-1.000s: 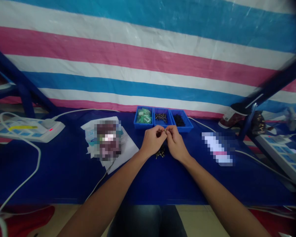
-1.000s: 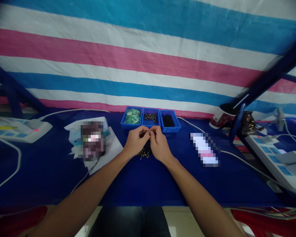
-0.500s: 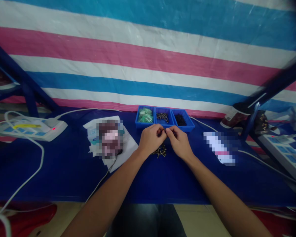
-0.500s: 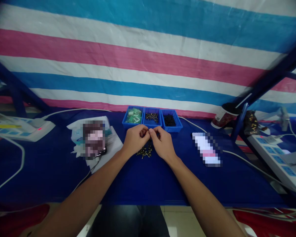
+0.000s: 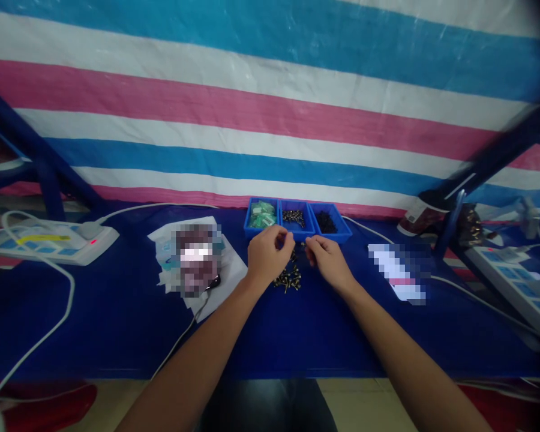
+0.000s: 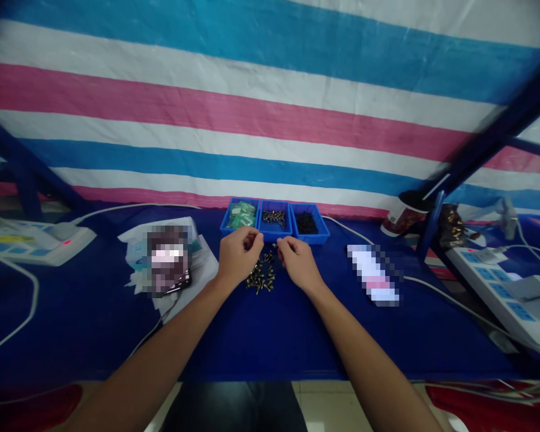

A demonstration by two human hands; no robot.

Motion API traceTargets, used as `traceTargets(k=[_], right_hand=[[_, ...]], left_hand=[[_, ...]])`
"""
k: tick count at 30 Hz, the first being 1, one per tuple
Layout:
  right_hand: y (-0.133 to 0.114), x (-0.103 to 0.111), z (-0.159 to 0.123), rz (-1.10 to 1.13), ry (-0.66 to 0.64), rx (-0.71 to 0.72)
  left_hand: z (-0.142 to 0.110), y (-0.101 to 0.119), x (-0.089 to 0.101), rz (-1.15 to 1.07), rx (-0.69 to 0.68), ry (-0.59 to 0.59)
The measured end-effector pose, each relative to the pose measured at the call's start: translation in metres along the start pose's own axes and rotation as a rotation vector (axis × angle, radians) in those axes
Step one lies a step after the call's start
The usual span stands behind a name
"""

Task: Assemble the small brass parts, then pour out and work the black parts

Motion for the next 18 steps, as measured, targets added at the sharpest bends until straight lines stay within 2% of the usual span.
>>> traceTargets(k=[3,5,8,13,15,18], right_hand=[[0.013,0.007,0.004,0.174,0.076,-0.072],[0.019,0.012,0.005,0.173,0.123,-0.103],[0.02,0.016,0.006,-0.038,0.085,-0.074],[0.005,0.008,0.005,-0.49,-0.06,0.163],[0.002,-0.001,0.002,-0.582,-0.134,0.236],[0.001,-0.009,0.0,-0.648,-0.179,0.293]], left_hand=[[0.002,-0.014,0.009,-0.05,0.106,0.097],[0.003,-0.022,0.013,-0.07,0.148,0.135],[0.004,-0.032,0.014,-0.093,0.189,0.157],[0.004,-0.038,0.009,-0.101,0.212,0.112],[0.004,-0.037,0.005,-0.088,0.215,0.069],[0.002,-0.035,-0.002,-0.064,0.205,0.003]])
Point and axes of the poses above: each hand's wrist, its own z-axis towards the middle knuckle, its own x-axis out of the back of the hand, y = z × x, the point moved 8 cm from there along z, towards the middle knuckle, and after that the axes turned 8 degrees about -z, right-handed, at the moved point
